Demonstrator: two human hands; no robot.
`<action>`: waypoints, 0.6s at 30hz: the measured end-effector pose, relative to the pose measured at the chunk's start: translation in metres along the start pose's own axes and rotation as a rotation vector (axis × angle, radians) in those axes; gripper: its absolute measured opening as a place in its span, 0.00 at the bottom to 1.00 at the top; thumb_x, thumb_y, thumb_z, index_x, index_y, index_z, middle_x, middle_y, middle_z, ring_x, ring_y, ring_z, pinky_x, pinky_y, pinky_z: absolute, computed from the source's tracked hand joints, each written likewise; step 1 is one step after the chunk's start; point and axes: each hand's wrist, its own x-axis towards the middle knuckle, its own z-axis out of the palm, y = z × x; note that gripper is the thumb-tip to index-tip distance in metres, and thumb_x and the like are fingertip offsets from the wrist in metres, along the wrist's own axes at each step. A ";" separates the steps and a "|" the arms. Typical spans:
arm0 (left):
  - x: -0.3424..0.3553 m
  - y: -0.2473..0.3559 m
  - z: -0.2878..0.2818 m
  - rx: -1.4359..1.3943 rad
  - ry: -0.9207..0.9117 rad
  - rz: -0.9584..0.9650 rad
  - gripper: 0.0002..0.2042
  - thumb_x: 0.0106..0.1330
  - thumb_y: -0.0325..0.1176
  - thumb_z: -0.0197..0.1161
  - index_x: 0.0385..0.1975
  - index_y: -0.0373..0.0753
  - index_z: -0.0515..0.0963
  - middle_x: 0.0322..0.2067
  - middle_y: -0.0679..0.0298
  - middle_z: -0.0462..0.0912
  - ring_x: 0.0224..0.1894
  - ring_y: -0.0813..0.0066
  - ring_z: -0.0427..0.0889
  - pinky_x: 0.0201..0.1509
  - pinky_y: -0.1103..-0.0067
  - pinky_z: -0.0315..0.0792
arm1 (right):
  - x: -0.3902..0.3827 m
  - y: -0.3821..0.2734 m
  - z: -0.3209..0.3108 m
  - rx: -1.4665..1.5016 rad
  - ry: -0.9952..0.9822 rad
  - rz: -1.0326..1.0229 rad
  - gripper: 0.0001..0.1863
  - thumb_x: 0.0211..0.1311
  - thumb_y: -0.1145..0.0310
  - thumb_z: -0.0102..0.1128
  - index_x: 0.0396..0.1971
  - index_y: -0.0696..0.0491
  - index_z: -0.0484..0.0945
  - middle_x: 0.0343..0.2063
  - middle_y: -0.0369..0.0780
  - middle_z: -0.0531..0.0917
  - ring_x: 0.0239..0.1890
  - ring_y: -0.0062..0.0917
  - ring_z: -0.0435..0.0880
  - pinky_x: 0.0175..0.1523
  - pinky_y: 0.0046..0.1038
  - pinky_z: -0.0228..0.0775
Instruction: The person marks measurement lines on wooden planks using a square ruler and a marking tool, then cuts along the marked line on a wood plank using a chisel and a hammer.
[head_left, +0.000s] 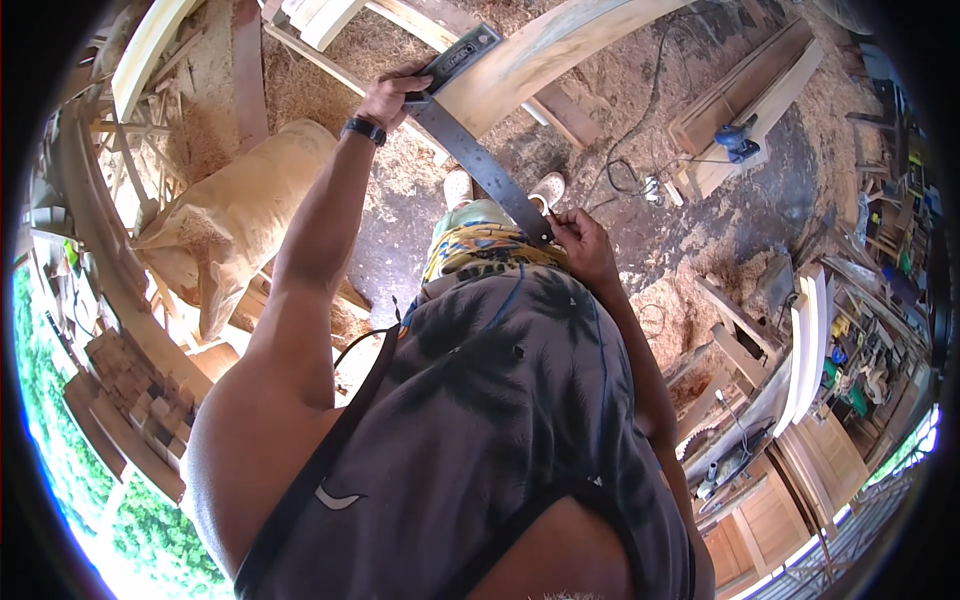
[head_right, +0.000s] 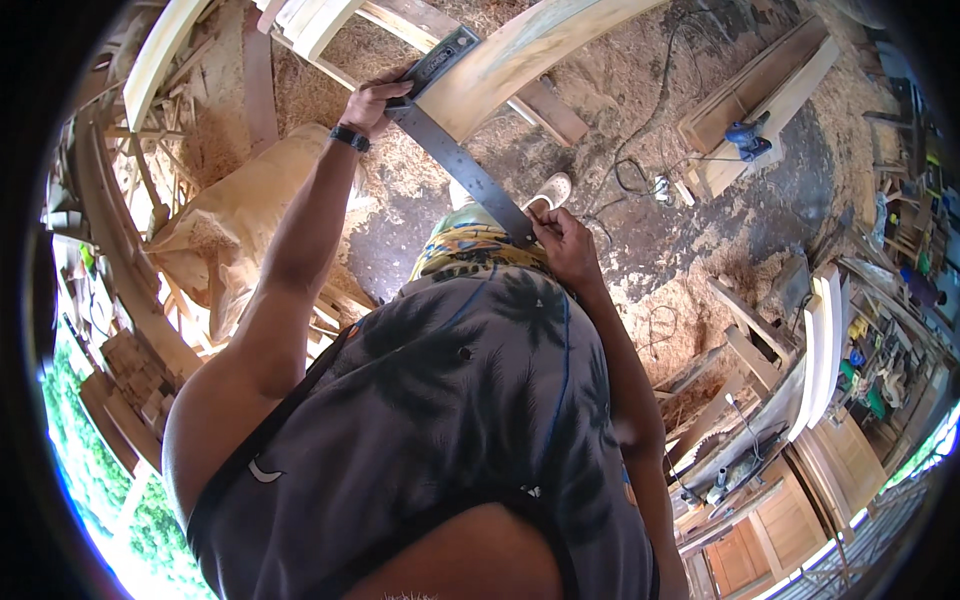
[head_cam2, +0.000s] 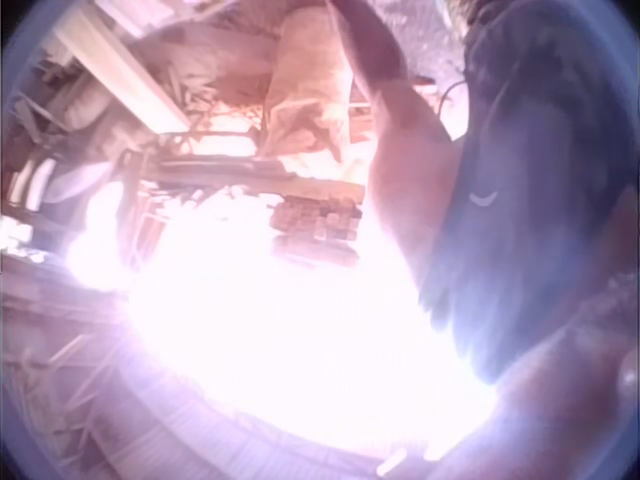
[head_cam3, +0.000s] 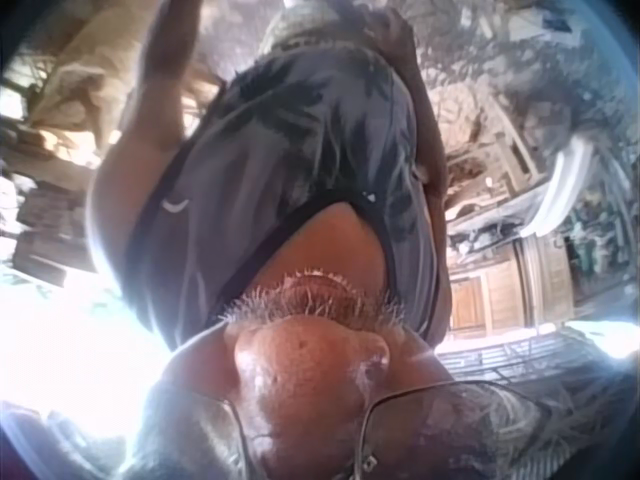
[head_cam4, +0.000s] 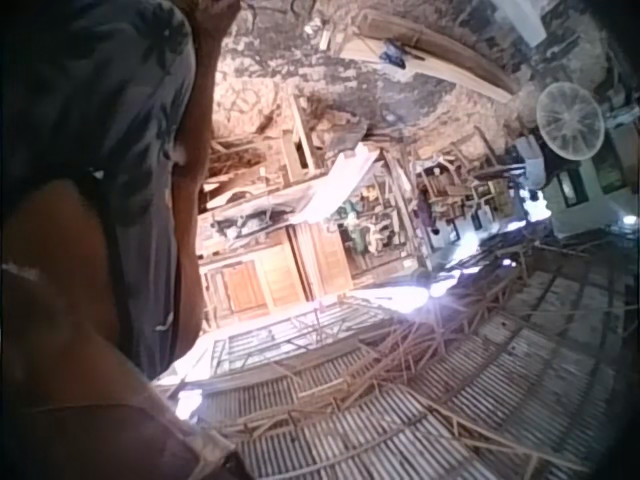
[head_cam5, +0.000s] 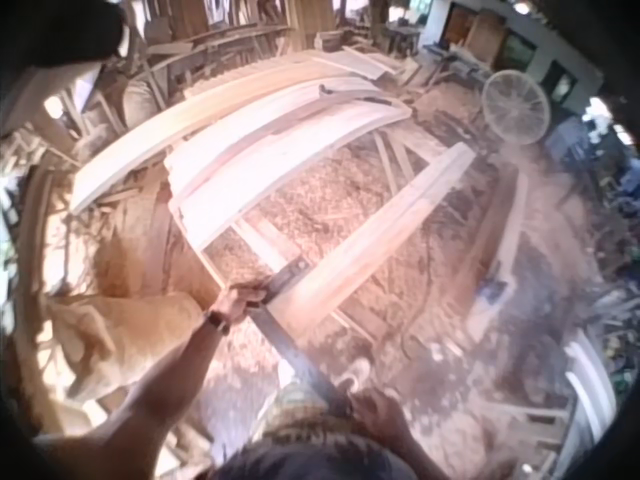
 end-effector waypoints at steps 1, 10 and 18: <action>0.000 0.000 0.000 -0.009 -0.003 0.000 0.27 0.60 0.24 0.67 0.62 0.27 0.74 0.50 0.56 0.85 0.49 0.68 0.83 0.60 0.73 0.73 | 0.000 0.000 0.000 0.000 -0.001 0.000 0.10 0.68 0.69 0.64 0.35 0.62 0.77 0.27 0.43 0.85 0.33 0.19 0.84 0.38 0.27 0.74; -0.003 0.006 0.005 -0.006 -0.014 -0.025 0.27 0.60 0.23 0.65 0.62 0.29 0.74 0.52 0.55 0.84 0.51 0.68 0.82 0.61 0.74 0.72 | 0.001 -0.001 0.000 -0.009 0.004 0.024 0.11 0.68 0.68 0.64 0.36 0.62 0.78 0.29 0.44 0.86 0.33 0.21 0.85 0.39 0.27 0.75; -0.001 -0.001 -0.002 0.014 -0.022 0.014 0.26 0.61 0.23 0.65 0.62 0.29 0.74 0.54 0.56 0.83 0.53 0.70 0.81 0.61 0.75 0.72 | 0.008 -0.016 0.004 0.007 0.008 0.017 0.13 0.68 0.66 0.66 0.35 0.63 0.79 0.28 0.45 0.87 0.32 0.21 0.86 0.37 0.26 0.75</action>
